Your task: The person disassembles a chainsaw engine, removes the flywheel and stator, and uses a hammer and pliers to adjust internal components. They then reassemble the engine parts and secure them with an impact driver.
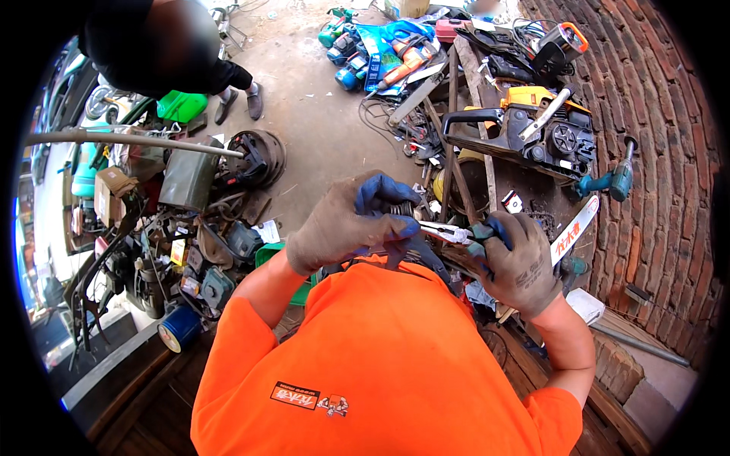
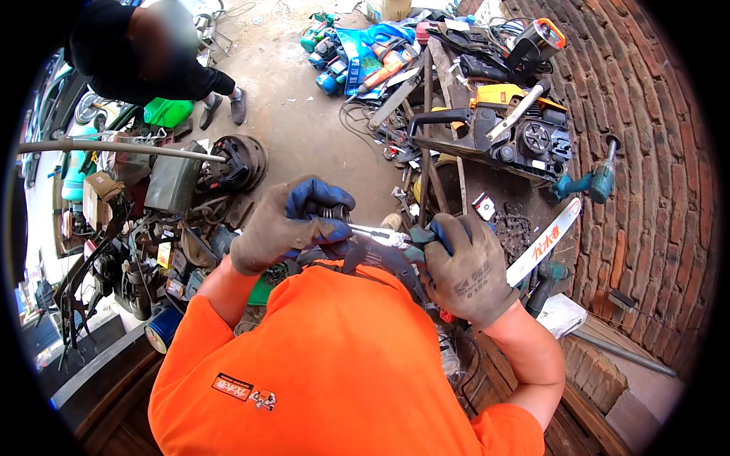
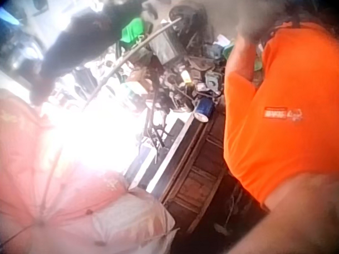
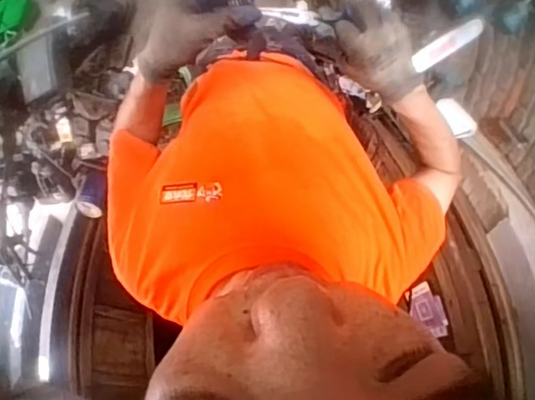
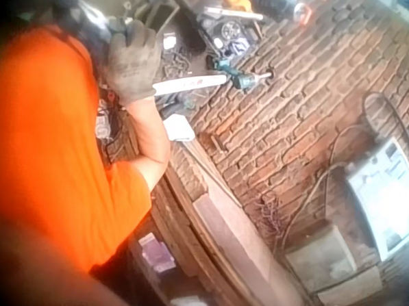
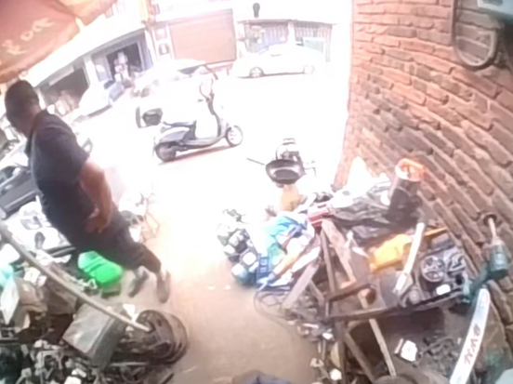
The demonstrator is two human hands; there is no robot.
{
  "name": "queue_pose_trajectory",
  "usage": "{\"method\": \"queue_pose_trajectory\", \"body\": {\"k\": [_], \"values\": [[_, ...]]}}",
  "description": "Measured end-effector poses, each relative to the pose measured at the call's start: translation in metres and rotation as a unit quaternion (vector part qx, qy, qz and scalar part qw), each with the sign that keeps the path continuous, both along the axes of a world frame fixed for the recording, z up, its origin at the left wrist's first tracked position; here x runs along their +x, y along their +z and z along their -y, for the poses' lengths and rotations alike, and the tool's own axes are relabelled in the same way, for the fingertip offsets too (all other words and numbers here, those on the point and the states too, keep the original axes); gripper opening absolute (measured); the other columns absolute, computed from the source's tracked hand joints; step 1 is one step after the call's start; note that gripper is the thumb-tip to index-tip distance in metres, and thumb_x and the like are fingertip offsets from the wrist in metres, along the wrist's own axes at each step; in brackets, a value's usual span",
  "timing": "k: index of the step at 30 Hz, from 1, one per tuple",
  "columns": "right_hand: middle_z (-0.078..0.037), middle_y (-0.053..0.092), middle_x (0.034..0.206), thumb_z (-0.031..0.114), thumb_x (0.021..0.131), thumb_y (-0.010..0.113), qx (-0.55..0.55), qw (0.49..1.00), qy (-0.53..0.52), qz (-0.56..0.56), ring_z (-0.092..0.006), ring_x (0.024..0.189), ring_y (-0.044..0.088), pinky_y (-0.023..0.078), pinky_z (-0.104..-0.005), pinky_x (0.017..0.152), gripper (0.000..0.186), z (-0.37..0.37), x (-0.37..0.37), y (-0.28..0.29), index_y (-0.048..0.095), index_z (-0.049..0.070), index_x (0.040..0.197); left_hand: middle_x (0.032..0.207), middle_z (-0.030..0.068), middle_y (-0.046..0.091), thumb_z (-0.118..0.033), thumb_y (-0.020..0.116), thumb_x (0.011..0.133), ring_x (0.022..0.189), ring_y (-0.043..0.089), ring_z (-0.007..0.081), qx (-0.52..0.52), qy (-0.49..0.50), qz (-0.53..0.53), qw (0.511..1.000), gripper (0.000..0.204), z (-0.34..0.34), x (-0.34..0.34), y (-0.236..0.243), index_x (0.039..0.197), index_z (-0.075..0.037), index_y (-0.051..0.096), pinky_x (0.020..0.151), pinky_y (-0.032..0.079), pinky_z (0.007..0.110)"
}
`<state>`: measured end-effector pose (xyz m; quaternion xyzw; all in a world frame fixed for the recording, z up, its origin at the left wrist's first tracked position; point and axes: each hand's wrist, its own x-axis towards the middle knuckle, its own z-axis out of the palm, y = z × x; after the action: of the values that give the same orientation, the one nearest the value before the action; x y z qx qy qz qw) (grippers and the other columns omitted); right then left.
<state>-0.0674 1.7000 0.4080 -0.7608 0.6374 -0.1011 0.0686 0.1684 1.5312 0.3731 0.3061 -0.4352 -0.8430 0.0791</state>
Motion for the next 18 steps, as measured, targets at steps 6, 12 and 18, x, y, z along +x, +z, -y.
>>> {"method": "queue_pose_trajectory", "body": {"k": [6,12,18], "values": [[-0.017,0.061,0.114,0.016,0.062,0.081,-0.025,0.999,0.0,-0.02,-0.0354,0.099,0.061,0.052,-0.0472,0.081,0.032,-0.004,-0.002,-0.001,0.064,0.002,0.086,0.108,0.012,0.069,-0.002,0.076,0.087,0.093,0.069,0.0159,-0.079,0.0,-0.026,0.997,0.048,-0.008,-0.004,0.006,0.131,0.006,0.058,0.083,0.058,0.031],[-0.016,0.061,0.113,0.016,0.064,0.081,-0.03,0.999,-0.03,-0.021,-0.0354,0.099,0.061,0.052,-0.0469,0.081,0.031,-0.005,0.002,-0.001,0.064,0.002,0.086,0.111,0.0128,0.072,-0.005,0.077,0.089,0.099,0.07,0.0164,-0.009,0.046,-0.053,0.998,0.042,-0.009,-0.005,0.001,0.127,0.005,0.062,0.088,0.058,0.031],[-0.016,0.061,0.111,0.015,0.068,0.081,0.001,0.998,-0.055,-0.003,-0.0357,0.099,0.061,0.052,-0.0473,0.083,0.028,-0.005,0.007,0.003,0.064,0.001,0.087,0.114,0.0149,0.073,-0.006,0.077,0.089,0.098,0.071,0.0169,-0.028,0.061,-0.04,0.997,0.037,-0.007,-0.006,-0.004,0.122,0.005,0.065,0.09,0.058,0.031]]}}
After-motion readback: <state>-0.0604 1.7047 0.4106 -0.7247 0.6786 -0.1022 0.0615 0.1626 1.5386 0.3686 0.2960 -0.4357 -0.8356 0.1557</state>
